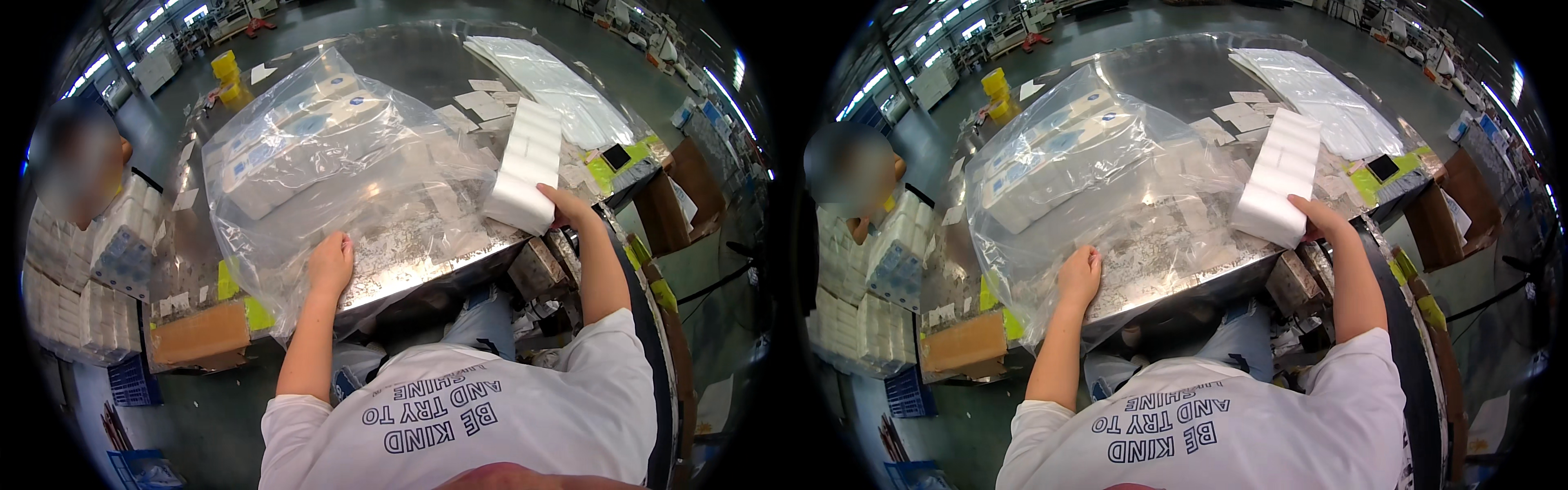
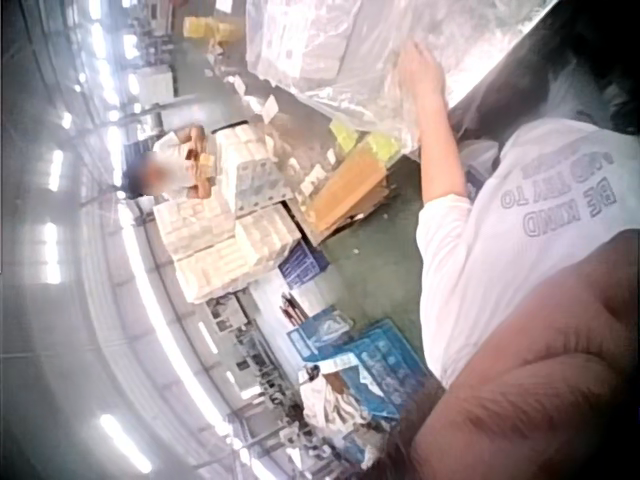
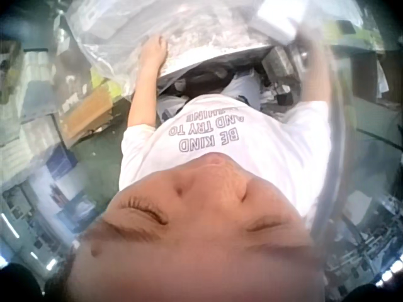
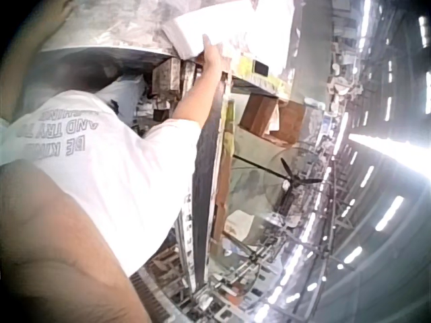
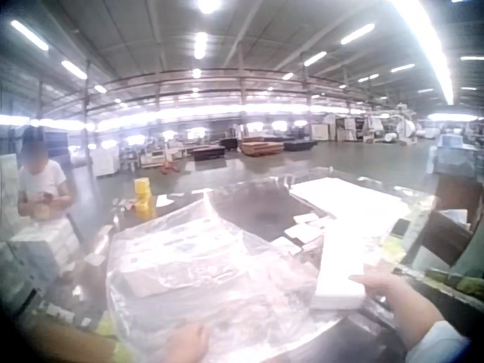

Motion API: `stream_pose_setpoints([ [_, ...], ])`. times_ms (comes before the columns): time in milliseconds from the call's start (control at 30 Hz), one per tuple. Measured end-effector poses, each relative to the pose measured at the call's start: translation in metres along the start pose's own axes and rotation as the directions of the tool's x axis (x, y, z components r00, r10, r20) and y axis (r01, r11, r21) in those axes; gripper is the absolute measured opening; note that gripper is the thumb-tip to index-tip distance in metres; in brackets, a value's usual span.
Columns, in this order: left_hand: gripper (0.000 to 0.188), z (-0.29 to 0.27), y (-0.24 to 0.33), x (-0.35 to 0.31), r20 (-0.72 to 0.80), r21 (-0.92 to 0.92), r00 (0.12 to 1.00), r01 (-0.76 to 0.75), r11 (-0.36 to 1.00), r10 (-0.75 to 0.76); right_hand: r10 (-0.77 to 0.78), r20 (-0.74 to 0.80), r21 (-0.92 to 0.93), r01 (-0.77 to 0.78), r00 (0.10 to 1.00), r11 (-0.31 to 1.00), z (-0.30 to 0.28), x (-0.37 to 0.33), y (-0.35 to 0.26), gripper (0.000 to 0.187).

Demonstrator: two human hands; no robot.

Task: The person places individual rolls and multi-packs of tissue into a large plastic bag on a metal table and then moves the filled bag aside.

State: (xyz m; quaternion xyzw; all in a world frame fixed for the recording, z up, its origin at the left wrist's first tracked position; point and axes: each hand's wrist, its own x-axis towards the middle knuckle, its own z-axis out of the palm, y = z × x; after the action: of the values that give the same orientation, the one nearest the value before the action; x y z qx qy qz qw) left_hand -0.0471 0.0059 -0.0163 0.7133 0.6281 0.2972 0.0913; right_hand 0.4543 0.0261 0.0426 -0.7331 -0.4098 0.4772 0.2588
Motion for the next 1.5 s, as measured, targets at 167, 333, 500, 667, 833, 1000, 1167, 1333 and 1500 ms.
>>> stream_pose_setpoints([
  [167, 0.014, 0.001, -0.003, 0.0, -0.006, -0.008, 1.0, 0.001, 1.0, -0.001, -0.018, 0.13, 0.066, 0.009, 0.991, 0.998, 0.029, -0.044, 0.011, 0.064],
  [333, 0.013, -0.002, 0.001, 0.0, -0.003, -0.025, 1.0, 0.009, 1.0, -0.009, 0.05, 0.39, 0.036, -0.07, 0.919, 0.997, 0.059, -0.114, 0.045, 0.071],
  [500, 0.014, 0.002, -0.005, -0.003, -0.013, -0.002, 1.0, -0.025, 1.0, 0.025, -0.2, 0.238, 0.626, 0.008, 0.95, 0.78, 0.111, -0.131, 0.072, 0.085],
  [667, 0.016, -0.002, -0.004, -0.002, 0.015, 0.006, 1.0, 0.022, 1.0, -0.022, -0.165, 0.147, 0.896, -0.06, 0.975, 0.44, 0.144, -0.109, 0.077, 0.07],
  [833, 0.022, 0.001, -0.01, -0.007, -0.039, -0.044, 0.999, 0.028, 0.999, -0.029, -0.366, 0.127, 0.926, 0.022, 0.922, 0.376, 0.134, -0.116, 0.048, 0.074],
  [1000, 0.024, 0.009, -0.011, -0.004, -0.087, -0.001, 0.995, -0.051, 0.999, 0.05, -0.737, 0.142, 0.987, -0.033, 0.661, 0.16, 0.152, -0.131, -0.004, 0.076],
  [1167, 0.019, 0.018, -0.041, 0.012, 0.006, -0.221, 0.992, 0.122, 0.968, -0.123, -0.616, 0.523, 0.852, -0.384, 0.589, 0.357, 0.203, -0.088, 0.004, 0.069],
  [1333, 0.025, -0.075, -0.023, 0.056, 0.209, -0.895, 0.896, 0.336, 0.292, -0.391, -0.341, 0.802, 0.598, -0.669, 0.491, 0.441, 0.248, -0.118, 0.02, 0.062],
  [1500, 0.025, -0.181, 0.077, 0.029, -0.095, -0.885, 0.99, -0.033, 0.464, -0.109, -0.479, 0.799, 0.591, -0.622, 0.364, 0.514, 0.262, -0.14, -0.001, 0.058],
])
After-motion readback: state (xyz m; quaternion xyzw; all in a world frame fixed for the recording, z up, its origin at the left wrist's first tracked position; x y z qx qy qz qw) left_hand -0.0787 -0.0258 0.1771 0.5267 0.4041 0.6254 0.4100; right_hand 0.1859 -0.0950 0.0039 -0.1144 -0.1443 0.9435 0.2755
